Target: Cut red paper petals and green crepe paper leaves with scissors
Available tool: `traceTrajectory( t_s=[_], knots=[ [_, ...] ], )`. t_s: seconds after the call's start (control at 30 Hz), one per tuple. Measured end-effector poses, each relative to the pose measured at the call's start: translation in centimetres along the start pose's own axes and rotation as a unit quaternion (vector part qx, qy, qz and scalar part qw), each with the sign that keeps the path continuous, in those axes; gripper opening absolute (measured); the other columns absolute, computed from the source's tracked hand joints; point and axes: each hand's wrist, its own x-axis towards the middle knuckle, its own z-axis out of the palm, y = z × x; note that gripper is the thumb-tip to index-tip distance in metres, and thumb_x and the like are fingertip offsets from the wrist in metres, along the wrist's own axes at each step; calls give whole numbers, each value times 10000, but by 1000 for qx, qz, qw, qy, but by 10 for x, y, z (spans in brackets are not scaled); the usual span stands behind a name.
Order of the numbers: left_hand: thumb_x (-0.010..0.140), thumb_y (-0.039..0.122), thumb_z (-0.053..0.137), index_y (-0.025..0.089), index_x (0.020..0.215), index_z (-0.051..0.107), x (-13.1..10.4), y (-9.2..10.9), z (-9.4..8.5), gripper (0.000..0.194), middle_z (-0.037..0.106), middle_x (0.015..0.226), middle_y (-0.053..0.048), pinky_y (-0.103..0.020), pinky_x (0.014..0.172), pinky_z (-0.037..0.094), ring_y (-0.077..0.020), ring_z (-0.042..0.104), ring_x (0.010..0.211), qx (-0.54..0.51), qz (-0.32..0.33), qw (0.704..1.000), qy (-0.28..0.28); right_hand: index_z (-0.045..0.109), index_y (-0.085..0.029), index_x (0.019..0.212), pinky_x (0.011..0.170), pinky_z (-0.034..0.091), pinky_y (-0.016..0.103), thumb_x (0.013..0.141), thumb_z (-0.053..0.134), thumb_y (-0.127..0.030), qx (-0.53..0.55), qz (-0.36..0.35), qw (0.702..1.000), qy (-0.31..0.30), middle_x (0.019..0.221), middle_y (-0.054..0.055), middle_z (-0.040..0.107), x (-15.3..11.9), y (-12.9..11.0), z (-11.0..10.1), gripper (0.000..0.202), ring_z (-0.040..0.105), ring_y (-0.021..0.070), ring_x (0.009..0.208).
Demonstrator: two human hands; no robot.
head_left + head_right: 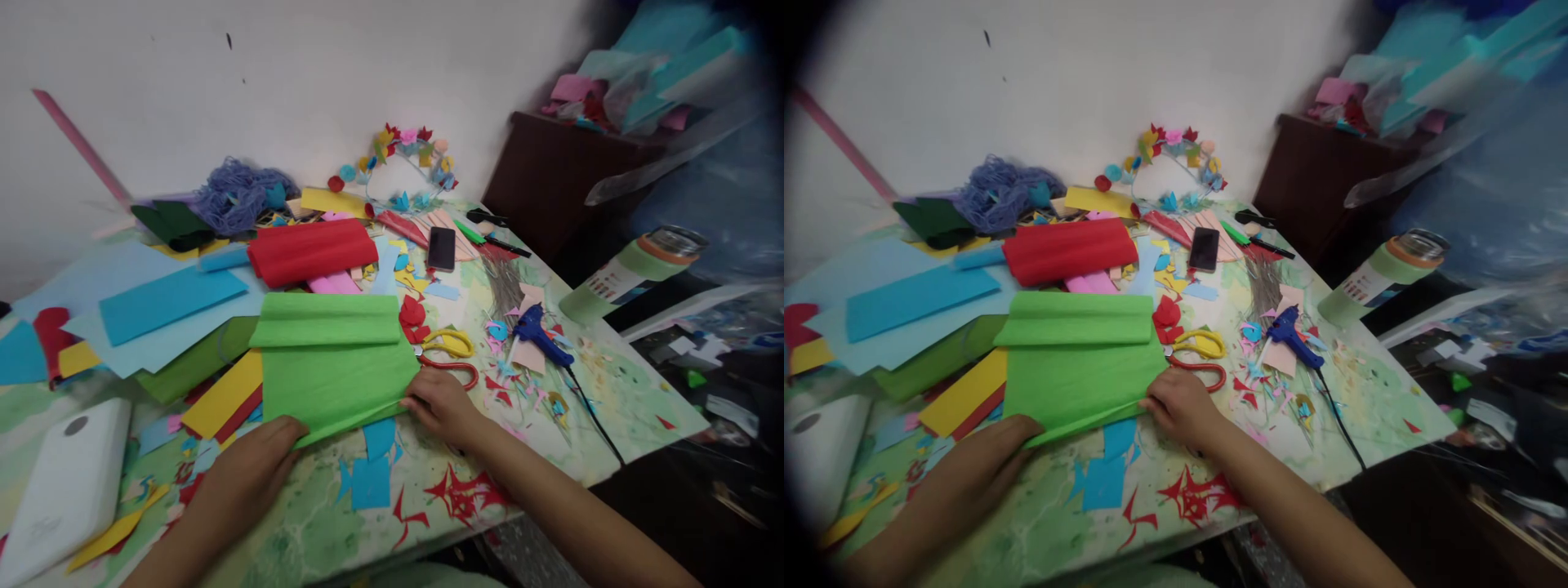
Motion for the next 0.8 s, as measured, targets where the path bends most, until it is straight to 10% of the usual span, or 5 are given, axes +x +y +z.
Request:
traceTrajectory(
  t_s=[0.37,0.63,0.8],
  knots=[
    [938,413,307,213,733,543,9,7,-15,370,615,700,-15,-290,638,461,-175,602,687,-115,-75,990,-34,634,-149,773,581,322,243,928,492,-370,8,58,997,-41,640,34,629,8,-3,-4,305,544,138,599],
    [930,413,306,218,746,548,13,10,-9,362,644,733,-23,-303,659,435,-192,611,718,-85,-84,991,-59,514,-151,1255,1011,315,354,960,426,-331,-58,-183,971,-142,1321,92,541,82,-16,4,356,427,217,1256],
    [928,404,312,219,727,538,8,4,-4,355,624,686,-13,-272,627,427,-174,607,682,-115,-66,990,-54,457,-162,1321,1082,205,510,917,501,-418,-176,-147,960,-159,1474,130,352,124,-3,37,480,241,294,1380]
  ],
)
